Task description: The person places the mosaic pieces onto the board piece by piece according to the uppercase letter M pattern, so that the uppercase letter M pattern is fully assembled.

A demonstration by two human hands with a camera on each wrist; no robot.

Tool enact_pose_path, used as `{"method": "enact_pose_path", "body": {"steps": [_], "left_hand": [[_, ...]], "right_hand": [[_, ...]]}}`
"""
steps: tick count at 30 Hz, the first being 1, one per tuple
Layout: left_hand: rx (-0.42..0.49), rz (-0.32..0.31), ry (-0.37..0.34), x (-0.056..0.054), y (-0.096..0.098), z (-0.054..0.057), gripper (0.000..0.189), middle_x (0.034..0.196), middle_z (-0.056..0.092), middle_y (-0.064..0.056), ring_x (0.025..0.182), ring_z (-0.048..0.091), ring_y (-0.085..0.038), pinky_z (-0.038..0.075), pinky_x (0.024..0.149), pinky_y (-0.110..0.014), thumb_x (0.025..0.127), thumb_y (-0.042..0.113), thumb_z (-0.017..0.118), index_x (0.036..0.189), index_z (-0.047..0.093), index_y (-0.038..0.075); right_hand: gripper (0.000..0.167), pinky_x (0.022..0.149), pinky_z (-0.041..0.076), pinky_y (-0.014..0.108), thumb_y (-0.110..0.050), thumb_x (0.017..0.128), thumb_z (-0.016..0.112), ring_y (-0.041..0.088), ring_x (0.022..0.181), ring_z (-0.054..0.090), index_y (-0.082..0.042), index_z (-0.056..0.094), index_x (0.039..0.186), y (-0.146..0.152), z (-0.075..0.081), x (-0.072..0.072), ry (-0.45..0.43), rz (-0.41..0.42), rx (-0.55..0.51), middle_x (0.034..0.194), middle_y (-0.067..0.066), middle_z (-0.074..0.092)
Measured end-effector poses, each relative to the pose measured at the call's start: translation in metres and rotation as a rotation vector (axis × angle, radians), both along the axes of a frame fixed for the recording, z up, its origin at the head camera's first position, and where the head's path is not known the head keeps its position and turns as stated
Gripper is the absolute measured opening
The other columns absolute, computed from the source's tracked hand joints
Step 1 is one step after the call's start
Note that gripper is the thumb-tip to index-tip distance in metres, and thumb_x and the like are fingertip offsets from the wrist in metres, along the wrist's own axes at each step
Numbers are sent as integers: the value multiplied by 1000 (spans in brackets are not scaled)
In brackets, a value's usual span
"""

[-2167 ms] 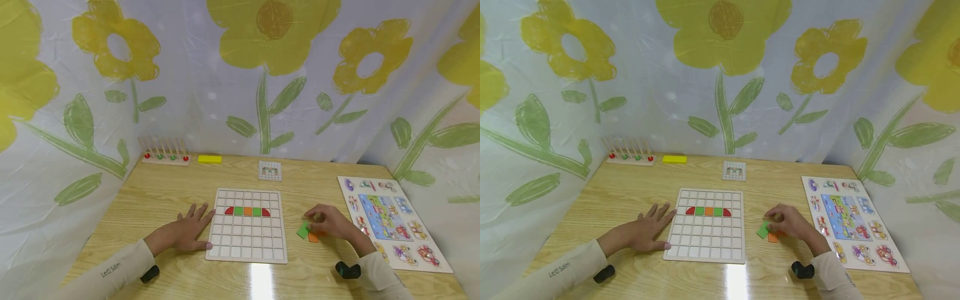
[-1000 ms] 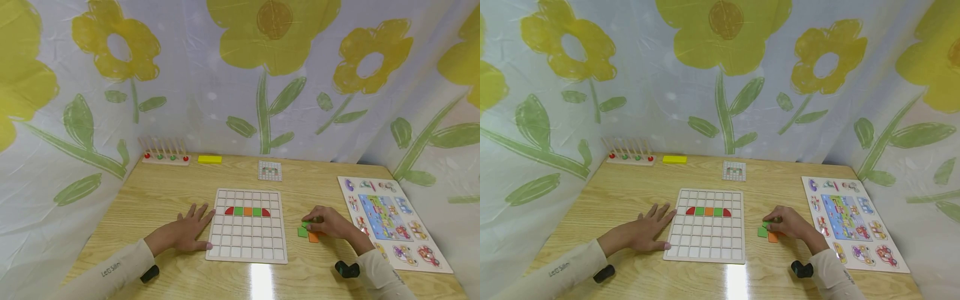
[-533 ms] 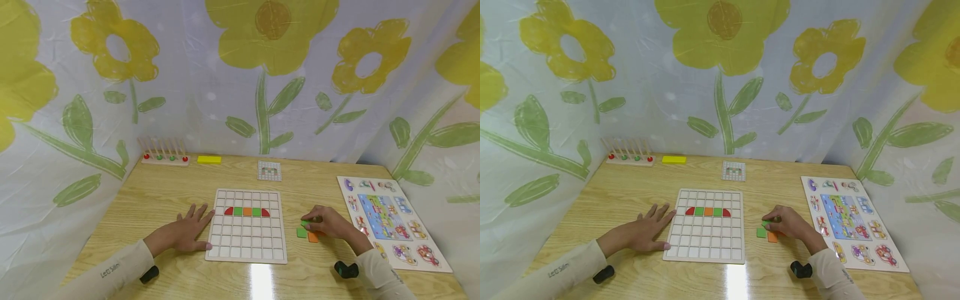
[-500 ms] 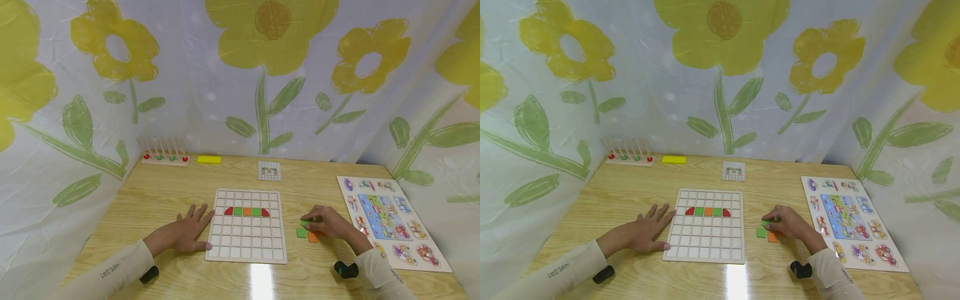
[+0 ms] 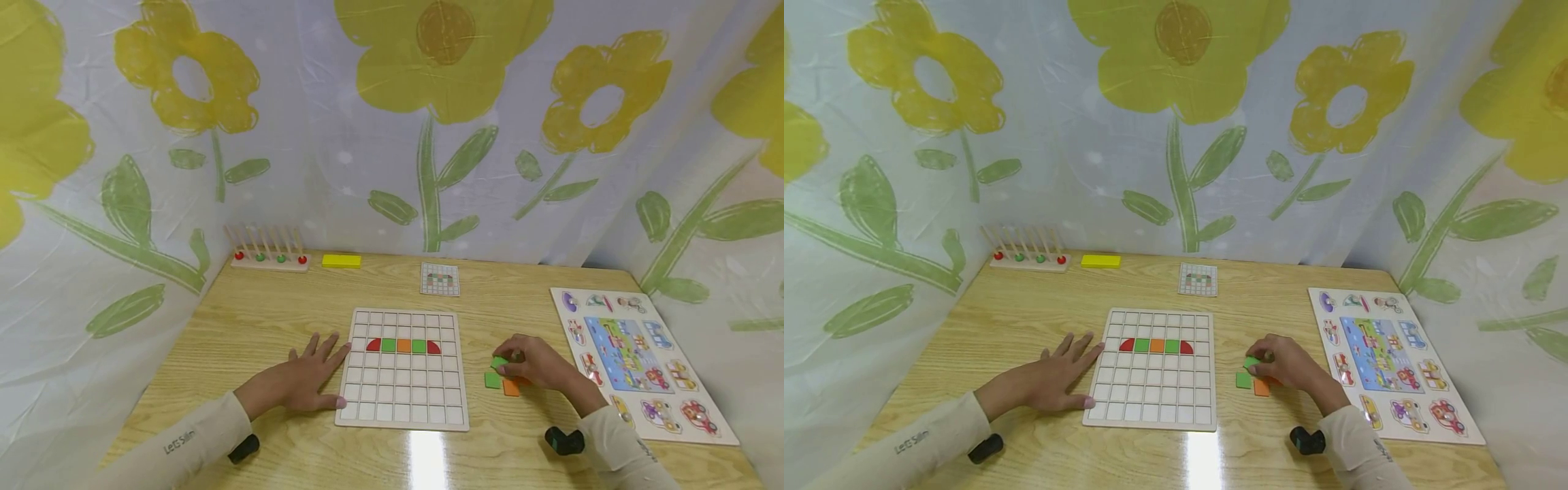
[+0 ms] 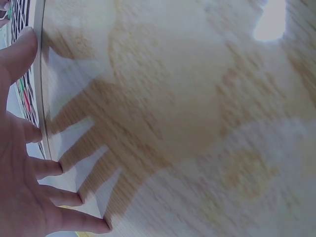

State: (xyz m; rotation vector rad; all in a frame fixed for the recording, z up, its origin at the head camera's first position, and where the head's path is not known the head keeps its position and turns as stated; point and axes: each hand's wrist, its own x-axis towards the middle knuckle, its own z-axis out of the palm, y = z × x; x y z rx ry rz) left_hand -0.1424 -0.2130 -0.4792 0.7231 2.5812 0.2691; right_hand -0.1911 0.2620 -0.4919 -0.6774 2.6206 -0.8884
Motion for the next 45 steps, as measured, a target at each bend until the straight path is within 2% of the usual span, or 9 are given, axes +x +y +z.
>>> {"method": "enact_pose_path", "body": {"steps": [7,16,22,29,35,39,45], "left_hand": [[-5,2,6,0,0,-1,101,167,5,-25,147,8,-60,26,98,-83,92,71,52,163,13,12],[8,6,3,1,0,-1,100,167,5,-25,147,7,-60,25,98,-84,92,71,53,163,13,12],[9,11,-4,1,-1,-1,100,167,4,-24,148,6,-59,24,100,-83,92,71,52,163,12,13],[-1,-7,-3,1,-1,1,100,167,4,-25,147,7,-61,25,99,-83,93,70,52,163,12,12],[1,-11,-7,0,0,3,99,166,3,-26,146,6,-62,24,98,-84,93,68,53,163,12,10],[4,-6,-8,-1,0,4,99,166,4,-26,147,6,-61,24,99,-84,93,68,53,163,12,10],[11,-5,-14,-1,-1,2,99,166,3,-26,147,5,-61,23,99,-84,93,68,53,163,11,11]], "right_hand": [[15,65,48,24,-17,93,74,8,70,54,-13,68,106,-5,-1,1,-56,0,-65,93,1,64],[15,63,48,23,-16,96,69,7,66,56,-11,62,108,-11,-3,0,-46,14,-82,94,1,66],[13,64,49,24,-14,99,65,6,66,59,-9,61,110,-14,-2,2,-22,11,-72,93,2,67],[19,59,47,25,-13,98,65,5,63,53,-11,65,117,-17,0,0,53,-22,-46,90,1,68],[21,54,46,25,-13,99,64,5,59,50,-10,66,120,-20,1,-1,68,-25,-61,90,3,67],[20,53,43,24,-13,99,64,5,56,46,-10,67,119,-23,2,-2,82,-34,-65,89,2,65],[15,58,45,24,-15,98,66,7,61,50,-11,68,112,-28,4,-1,66,-48,-75,87,0,66]]}}
